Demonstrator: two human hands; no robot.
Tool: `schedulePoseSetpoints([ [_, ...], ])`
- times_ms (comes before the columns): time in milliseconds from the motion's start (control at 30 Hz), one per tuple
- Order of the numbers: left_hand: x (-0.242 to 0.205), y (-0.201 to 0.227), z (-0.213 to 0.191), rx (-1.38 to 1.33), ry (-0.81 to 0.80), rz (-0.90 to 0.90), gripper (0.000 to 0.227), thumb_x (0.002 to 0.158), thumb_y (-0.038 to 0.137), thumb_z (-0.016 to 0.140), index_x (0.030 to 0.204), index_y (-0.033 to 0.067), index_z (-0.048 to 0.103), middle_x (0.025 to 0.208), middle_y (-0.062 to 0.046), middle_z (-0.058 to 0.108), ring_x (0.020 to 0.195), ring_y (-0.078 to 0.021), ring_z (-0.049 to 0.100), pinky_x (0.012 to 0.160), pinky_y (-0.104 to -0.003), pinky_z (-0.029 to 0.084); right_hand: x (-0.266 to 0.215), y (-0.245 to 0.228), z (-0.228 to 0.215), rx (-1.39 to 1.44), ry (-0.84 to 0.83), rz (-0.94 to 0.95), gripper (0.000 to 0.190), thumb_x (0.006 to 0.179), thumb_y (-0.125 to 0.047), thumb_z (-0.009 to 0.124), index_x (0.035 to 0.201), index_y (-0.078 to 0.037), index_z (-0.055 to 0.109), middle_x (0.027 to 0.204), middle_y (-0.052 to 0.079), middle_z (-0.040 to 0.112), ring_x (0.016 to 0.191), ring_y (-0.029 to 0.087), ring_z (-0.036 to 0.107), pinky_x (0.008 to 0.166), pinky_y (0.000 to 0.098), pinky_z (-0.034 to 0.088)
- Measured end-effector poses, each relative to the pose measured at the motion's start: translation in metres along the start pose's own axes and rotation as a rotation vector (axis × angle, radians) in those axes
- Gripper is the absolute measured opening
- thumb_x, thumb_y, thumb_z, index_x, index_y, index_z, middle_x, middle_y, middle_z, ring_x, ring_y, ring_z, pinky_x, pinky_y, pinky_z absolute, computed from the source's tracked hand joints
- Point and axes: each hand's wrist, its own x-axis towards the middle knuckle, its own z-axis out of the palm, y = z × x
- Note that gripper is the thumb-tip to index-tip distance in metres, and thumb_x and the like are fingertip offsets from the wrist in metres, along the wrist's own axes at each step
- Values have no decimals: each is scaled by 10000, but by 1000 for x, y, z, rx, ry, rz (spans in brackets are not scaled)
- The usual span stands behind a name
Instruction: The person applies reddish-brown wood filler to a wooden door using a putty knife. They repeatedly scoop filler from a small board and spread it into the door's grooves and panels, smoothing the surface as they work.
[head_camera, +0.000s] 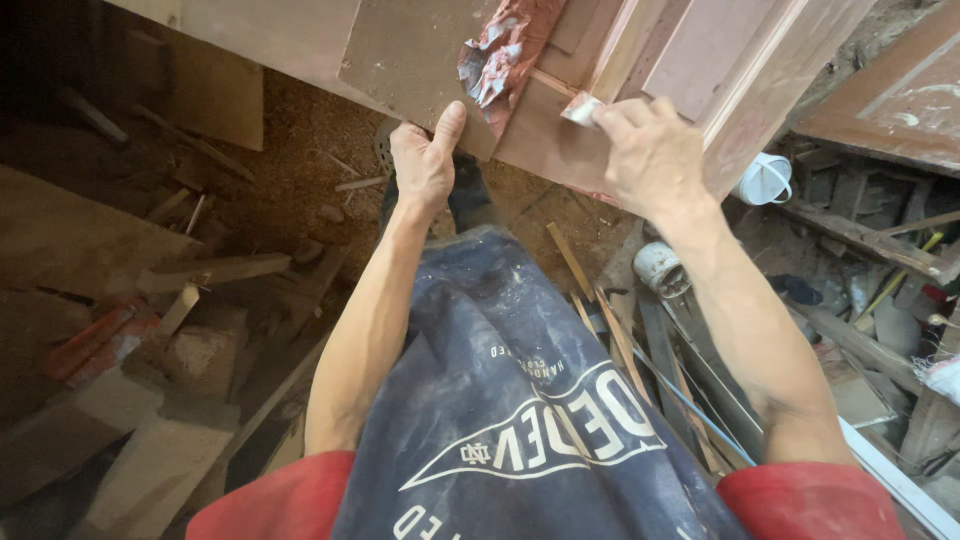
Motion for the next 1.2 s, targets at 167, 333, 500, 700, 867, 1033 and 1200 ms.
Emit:
schedulePoseSetpoints([
  [167, -1, 0, 0, 37, -3, -60, 358, 963, 322, 753, 1008, -33, 752, 912, -50, 773, 809, -110, 639, 756, -297, 549, 2, -4, -10, 673, -182, 507, 324, 905, -33, 612, 1200, -95, 730, 989, 121, 752, 800, 232, 688, 664, 376, 560],
  [333, -3, 1, 0, -51, -8, -23, 336, 970, 288, 749, 1039, -40, 734, 955, -44, 757, 841, -104, 635, 780, -293, 547, -4, 15, -19, 647, 32, 455, 356, 918, -39, 602, 1240, -82, 748, 994, 151, 751, 862, 270, 709, 751, 401, 567],
  [500, -1, 0, 0, 11, -4, -44, 341, 959, 300, 748, 1015, -37, 739, 916, -37, 764, 801, -106, 640, 741, -294, 552, -4, 13, -2, 285, 84, 104, 425, 905, 49, 555, 1209, -153, 774, 1139, 89, 757, 1011, 276, 685, 816, 412, 587],
  [700, -2, -2, -2, 28, -26, -128, 369, 980, 323, 745, 960, -44, 771, 859, -68, 745, 743, -130, 603, 686, -312, 514, -4, -11, 7, 132, -31, 101, 429, 832, 35, 581, 1205, -86, 756, 1095, 109, 749, 932, 289, 669, 679, 401, 580],
  [867, 1, -1, 0, -30, -11, -83, 348, 947, 320, 755, 994, -25, 752, 902, -38, 764, 780, -107, 644, 716, -291, 550, -3, 3, -14, 730, -136, 569, 357, 897, -41, 592, 1203, -109, 761, 984, 139, 737, 849, 318, 657, 740, 463, 524],
  [1033, 2, -2, 0, -28, -16, -47, 345, 962, 306, 754, 996, -37, 748, 908, -37, 754, 801, -103, 626, 739, -294, 540, -7, 19, -18, 537, 154, 288, 342, 930, -37, 580, 1222, -70, 754, 1095, 166, 738, 965, 303, 707, 842, 423, 563],
  [1200, 1, -3, -1, -31, -23, -56, 336, 956, 295, 752, 1001, -38, 745, 909, -35, 759, 795, -104, 639, 736, -293, 549, -1, 5, -4, 367, 14, 136, 506, 907, 44, 462, 1213, -163, 807, 1112, 135, 767, 913, 320, 680, 781, 426, 557],
])
